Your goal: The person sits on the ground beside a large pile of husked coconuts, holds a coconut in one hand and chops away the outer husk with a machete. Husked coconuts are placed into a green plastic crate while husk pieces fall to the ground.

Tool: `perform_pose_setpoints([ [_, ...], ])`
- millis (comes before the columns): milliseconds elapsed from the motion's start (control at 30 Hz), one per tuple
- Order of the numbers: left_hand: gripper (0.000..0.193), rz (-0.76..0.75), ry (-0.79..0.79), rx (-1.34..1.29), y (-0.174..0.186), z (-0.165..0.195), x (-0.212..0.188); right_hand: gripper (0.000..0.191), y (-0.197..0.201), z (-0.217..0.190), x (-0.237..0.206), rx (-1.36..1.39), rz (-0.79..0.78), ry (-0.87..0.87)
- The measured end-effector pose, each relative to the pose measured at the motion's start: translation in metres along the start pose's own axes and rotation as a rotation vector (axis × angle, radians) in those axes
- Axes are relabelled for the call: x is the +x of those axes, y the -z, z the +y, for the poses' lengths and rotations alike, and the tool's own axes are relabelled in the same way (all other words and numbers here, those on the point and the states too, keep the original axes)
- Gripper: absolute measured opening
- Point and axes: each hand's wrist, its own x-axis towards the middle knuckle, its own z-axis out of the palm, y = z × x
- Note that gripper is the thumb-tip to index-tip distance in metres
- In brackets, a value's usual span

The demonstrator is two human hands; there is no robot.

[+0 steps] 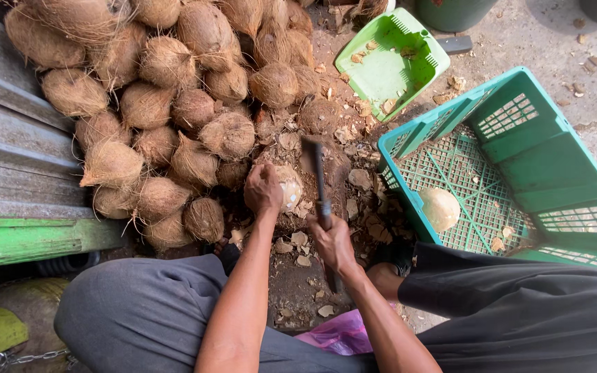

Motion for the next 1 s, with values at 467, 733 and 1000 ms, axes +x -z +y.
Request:
perform_pose_setpoints([
  [467,0.042,0.028,-0.08,-0.06,0.003,0.002,-0.004,0.042,-0.003,0.009,0.006,-0.274,-0.002,-0.033],
  [733,0.045,0.05,-0.083,-0.02,0.005,0.0,0.001,0.043,-0.008,0.017,0.008,-0.017,0.042,0.144],
  [1000,0.044,0.002,-0.04,0.004,0.003,-0.002,0.0,0.046,-0.009,0.029,0.013,-0.163,0.112,0.232],
])
